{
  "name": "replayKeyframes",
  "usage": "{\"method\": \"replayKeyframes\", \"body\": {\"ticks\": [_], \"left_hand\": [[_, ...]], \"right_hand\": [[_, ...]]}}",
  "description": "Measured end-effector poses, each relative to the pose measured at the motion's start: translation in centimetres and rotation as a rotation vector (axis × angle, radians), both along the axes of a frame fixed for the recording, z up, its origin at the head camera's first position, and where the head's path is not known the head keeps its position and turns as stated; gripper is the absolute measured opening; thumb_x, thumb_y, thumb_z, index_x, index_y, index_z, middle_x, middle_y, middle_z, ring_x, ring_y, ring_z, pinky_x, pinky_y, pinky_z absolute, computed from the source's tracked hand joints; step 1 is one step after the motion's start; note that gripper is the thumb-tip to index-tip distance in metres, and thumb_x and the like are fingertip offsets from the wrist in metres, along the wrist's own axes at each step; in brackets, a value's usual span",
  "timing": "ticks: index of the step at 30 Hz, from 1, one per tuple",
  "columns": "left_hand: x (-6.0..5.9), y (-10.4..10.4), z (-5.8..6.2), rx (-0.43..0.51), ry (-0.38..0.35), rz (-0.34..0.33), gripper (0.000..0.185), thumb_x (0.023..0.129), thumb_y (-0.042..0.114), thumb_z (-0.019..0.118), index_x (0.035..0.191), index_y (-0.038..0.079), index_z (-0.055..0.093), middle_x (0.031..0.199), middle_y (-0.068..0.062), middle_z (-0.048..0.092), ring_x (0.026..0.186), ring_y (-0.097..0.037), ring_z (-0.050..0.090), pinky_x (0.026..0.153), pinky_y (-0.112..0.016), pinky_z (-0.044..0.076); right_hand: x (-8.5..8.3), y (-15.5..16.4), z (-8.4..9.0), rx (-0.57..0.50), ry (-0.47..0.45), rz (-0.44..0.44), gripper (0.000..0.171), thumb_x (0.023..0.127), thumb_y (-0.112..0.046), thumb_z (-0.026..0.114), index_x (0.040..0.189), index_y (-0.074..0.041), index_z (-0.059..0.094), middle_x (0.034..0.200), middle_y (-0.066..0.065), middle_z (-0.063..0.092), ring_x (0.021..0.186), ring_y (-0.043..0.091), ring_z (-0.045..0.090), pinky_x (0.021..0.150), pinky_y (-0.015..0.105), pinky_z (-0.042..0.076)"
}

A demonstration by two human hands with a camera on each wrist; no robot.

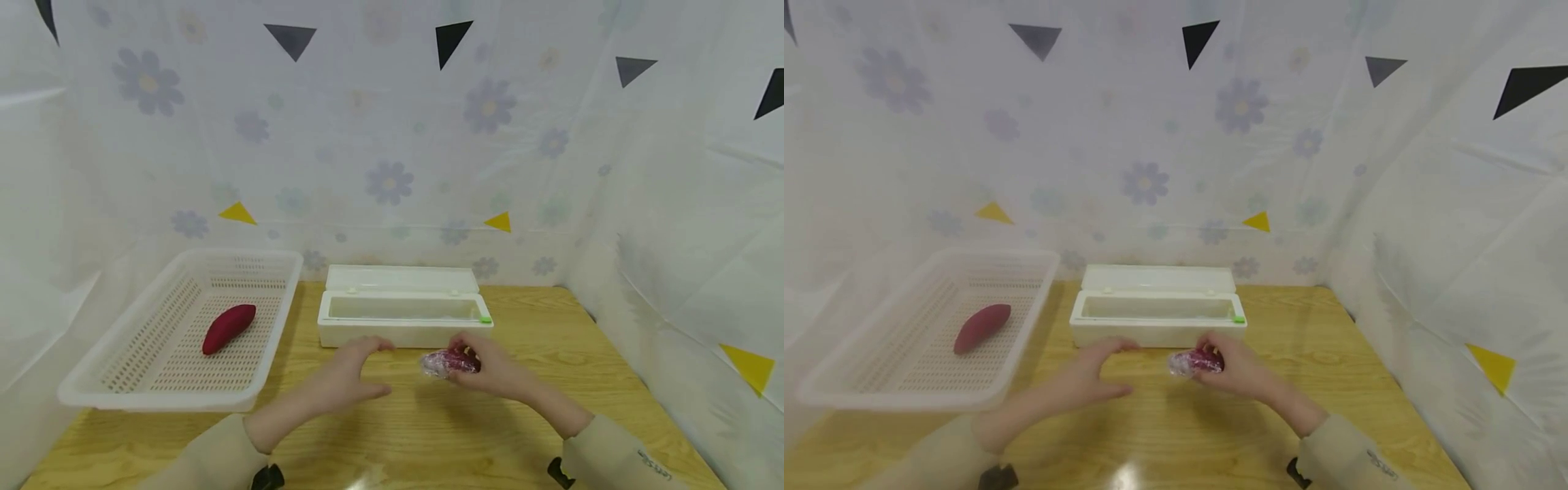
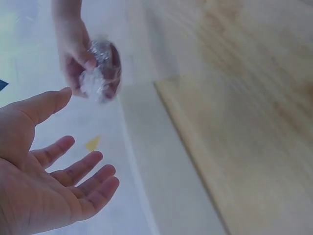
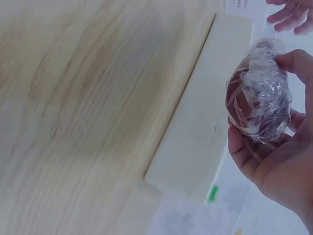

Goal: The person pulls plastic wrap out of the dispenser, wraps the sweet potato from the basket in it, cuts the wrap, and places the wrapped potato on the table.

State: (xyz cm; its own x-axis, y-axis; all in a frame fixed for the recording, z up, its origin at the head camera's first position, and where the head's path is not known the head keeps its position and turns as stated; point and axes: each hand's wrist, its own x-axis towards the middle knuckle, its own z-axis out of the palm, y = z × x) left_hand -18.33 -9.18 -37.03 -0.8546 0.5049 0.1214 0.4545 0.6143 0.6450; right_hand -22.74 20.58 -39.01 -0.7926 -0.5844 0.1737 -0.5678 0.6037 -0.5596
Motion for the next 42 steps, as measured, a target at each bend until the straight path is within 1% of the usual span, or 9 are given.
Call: {"method": "replayKeyframes", "body": {"ticks": [6, 11, 15, 18, 20, 26, 30, 35, 42], "left_hand": [[0.6, -1.5, 3.4, -0.063, 0.080, 0.011, 0.061, 0.081, 0.029, 0.075, 0.133, 0.015, 0.048, 0.135, -0.007, 0.049, 0.125, -0.032, 0.043, 0.099, -0.051, 0.040], [0.1, -2.6, 6.0, -0.167, 0.142, -0.004, 0.064, 0.079, 0.032, 0.076, 0.134, 0.018, 0.047, 0.136, -0.007, 0.048, 0.127, -0.032, 0.042, 0.100, -0.051, 0.038], [-1.4, -3.5, 7.9, -0.195, 0.090, -0.031, 0.064, 0.081, 0.034, 0.074, 0.136, 0.020, 0.045, 0.142, -0.009, 0.041, 0.130, -0.032, 0.038, 0.100, -0.051, 0.039], [-3.1, -4.1, 9.0, -0.206, 0.048, -0.042, 0.065, 0.083, 0.033, 0.073, 0.138, 0.021, 0.042, 0.146, -0.012, 0.034, 0.132, -0.035, 0.035, 0.100, -0.052, 0.039], [-4.5, -4.5, 9.3, -0.222, 0.051, -0.055, 0.066, 0.083, 0.033, 0.072, 0.139, 0.019, 0.041, 0.146, -0.014, 0.035, 0.133, -0.035, 0.035, 0.100, -0.052, 0.038], [-9.1, -5.5, 8.7, -0.262, 0.050, -0.095, 0.067, 0.083, 0.030, 0.073, 0.139, 0.015, 0.040, 0.139, -0.013, 0.043, 0.129, -0.031, 0.040, 0.102, -0.049, 0.037], [-11.2, -5.6, 7.8, -0.302, 0.044, -0.126, 0.067, 0.082, 0.028, 0.074, 0.139, 0.016, 0.041, 0.138, -0.010, 0.045, 0.127, -0.030, 0.042, 0.101, -0.047, 0.039], [-12.6, -5.2, 6.7, -0.358, -0.002, -0.200, 0.062, 0.083, 0.025, 0.073, 0.137, 0.016, 0.044, 0.137, -0.010, 0.047, 0.127, -0.031, 0.043, 0.101, -0.045, 0.039], [-13.6, -4.1, 5.5, -0.385, -0.100, -0.271, 0.052, 0.084, 0.017, 0.072, 0.132, 0.010, 0.051, 0.135, -0.012, 0.050, 0.126, -0.033, 0.044, 0.102, -0.043, 0.039]], "right_hand": [[0.1, 2.8, 0.9, 0.026, 0.018, -0.090, 0.035, 0.083, -0.032, 0.072, 0.110, -0.019, 0.054, 0.089, -0.004, 0.056, 0.072, 0.008, 0.051, 0.057, 0.023, 0.047], [0.3, 4.9, 1.4, 0.077, 0.073, -0.171, 0.038, 0.082, -0.028, 0.074, 0.111, -0.013, 0.054, 0.091, -0.001, 0.058, 0.072, 0.007, 0.052, 0.058, 0.022, 0.047], [0.1, 6.5, 1.3, 0.098, 0.136, -0.215, 0.040, 0.081, -0.024, 0.075, 0.111, -0.009, 0.054, 0.096, 0.003, 0.059, 0.075, 0.006, 0.053, 0.059, 0.022, 0.047], [-0.5, 7.7, 1.3, 0.121, 0.160, -0.241, 0.041, 0.081, -0.024, 0.075, 0.111, -0.008, 0.053, 0.095, 0.004, 0.059, 0.074, 0.007, 0.053, 0.058, 0.023, 0.047], [-1.0, 8.6, 1.3, 0.139, 0.169, -0.260, 0.041, 0.082, -0.025, 0.074, 0.112, -0.008, 0.053, 0.094, 0.004, 0.059, 0.073, 0.008, 0.054, 0.058, 0.023, 0.047], [-2.4, 10.7, 1.6, 0.164, 0.163, -0.329, 0.051, 0.085, -0.030, 0.071, 0.121, -0.001, 0.051, 0.103, 0.015, 0.059, 0.077, 0.014, 0.055, 0.058, 0.027, 0.047], [-3.0, 11.6, 1.2, 0.174, 0.129, -0.377, 0.060, 0.086, -0.034, 0.068, 0.128, 0.003, 0.048, 0.111, 0.022, 0.057, 0.083, 0.023, 0.058, 0.062, 0.033, 0.049], [-3.9, 12.2, 0.0, 0.172, 0.109, -0.437, 0.061, 0.087, -0.039, 0.066, 0.128, 0.003, 0.048, 0.114, 0.026, 0.054, 0.090, 0.032, 0.058, 0.065, 0.039, 0.051], [-6.1, 12.5, -1.8, 0.181, 0.125, -0.473, 0.060, 0.087, -0.043, 0.064, 0.126, 0.001, 0.050, 0.113, 0.026, 0.055, 0.091, 0.032, 0.057, 0.069, 0.043, 0.050]]}}
